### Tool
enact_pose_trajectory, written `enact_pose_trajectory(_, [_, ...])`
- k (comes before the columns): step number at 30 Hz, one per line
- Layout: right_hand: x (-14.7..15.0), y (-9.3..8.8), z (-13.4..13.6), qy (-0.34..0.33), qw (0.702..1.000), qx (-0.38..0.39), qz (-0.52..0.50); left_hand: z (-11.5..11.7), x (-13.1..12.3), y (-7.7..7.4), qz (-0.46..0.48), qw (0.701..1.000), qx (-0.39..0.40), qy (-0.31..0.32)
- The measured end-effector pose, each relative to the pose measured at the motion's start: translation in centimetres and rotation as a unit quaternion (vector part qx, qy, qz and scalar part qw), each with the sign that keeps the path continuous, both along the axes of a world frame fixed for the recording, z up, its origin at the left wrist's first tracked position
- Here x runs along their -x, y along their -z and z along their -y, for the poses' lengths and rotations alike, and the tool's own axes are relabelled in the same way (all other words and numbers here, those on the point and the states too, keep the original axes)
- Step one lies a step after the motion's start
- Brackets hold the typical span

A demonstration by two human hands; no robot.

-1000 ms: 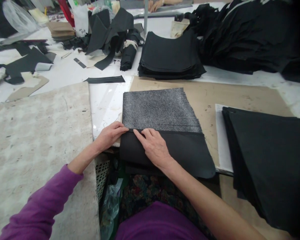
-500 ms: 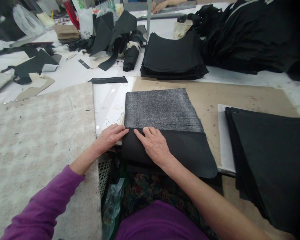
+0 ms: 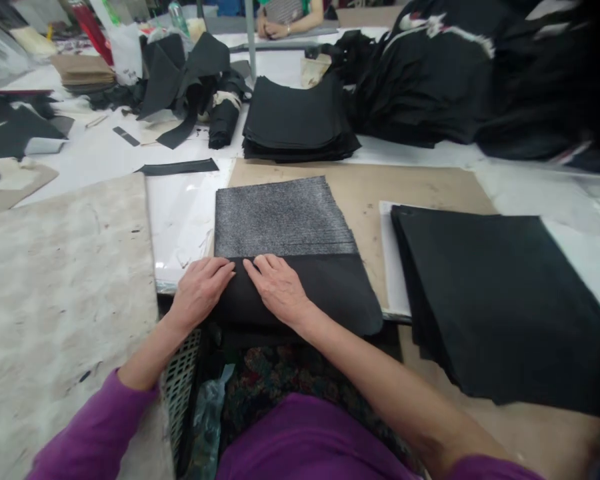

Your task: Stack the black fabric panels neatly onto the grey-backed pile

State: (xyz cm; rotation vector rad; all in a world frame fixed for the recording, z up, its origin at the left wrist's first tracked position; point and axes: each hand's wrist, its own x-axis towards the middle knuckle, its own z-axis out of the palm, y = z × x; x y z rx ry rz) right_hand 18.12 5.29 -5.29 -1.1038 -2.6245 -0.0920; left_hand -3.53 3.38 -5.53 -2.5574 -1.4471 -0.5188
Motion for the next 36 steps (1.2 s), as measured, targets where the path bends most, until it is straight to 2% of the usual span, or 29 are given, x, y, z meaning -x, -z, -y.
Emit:
enact_pose_trajectory(3, [-3.6, 0.1, 0.0, 0.024, 0.999, 0.003, 0.027, 0.0, -0.1, 0.2, -0.018, 1.0, -0.015, -0.008])
enact_pose_trajectory(9, [-14.0, 0.4, 0.4, 0.134, 0.989, 0.018, 0.059, -0.4, 0.0, -0.2, -0.037, 0.999, -0.016, -0.003])
enact_pose_trajectory(12, [-17.1, 0.0, 0.6, 0.166, 0.983, 0.022, 0.068, -1.1, -0.1, -0.4, -0.031, 0.999, -0.009, -0.002])
enact_pose_trajectory(15, [-17.4, -1.2, 0.3, 0.177, 0.979, 0.023, 0.094, -2.1, -0.1, -0.6, -0.004, 0.999, 0.042, 0.003])
enact_pose_trajectory(18, [-15.8, -2.4, -0.5, 0.154, 0.985, 0.012, 0.08, -2.6, -0.3, -1.1, 0.047, 0.993, 0.102, 0.021])
enact_pose_trajectory(22, [-12.3, -2.7, -1.9, 0.021, 0.999, 0.012, -0.021, -1.7, -0.5, -2.8, 0.122, 0.982, 0.132, 0.056])
enact_pose_trajectory(25, [-10.2, -2.9, -2.4, -0.077, 0.995, 0.053, -0.038, -0.2, -0.3, -4.4, 0.21, 0.952, 0.202, 0.091])
enact_pose_trajectory(28, [-9.6, -4.9, -2.2, -0.111, 0.985, 0.125, -0.034, 0.8, 0.0, -6.0, 0.303, 0.922, 0.238, 0.039])
enact_pose_trajectory(31, [-11.5, -8.8, -1.7, -0.063, 0.973, 0.187, -0.119, 0.8, -0.6, -7.5, 0.406, 0.889, 0.201, -0.068])
enact_pose_trajectory(34, [-16.7, -12.4, -0.9, 0.037, 0.942, 0.213, -0.257, 0.3, -2.2, -8.3, 0.466, 0.858, 0.167, -0.139])
enact_pose_trajectory(36, [-22.0, -13.7, -0.3, 0.136, 0.915, 0.209, -0.318, -0.1, -3.3, -8.1, 0.466, 0.854, 0.173, -0.155])
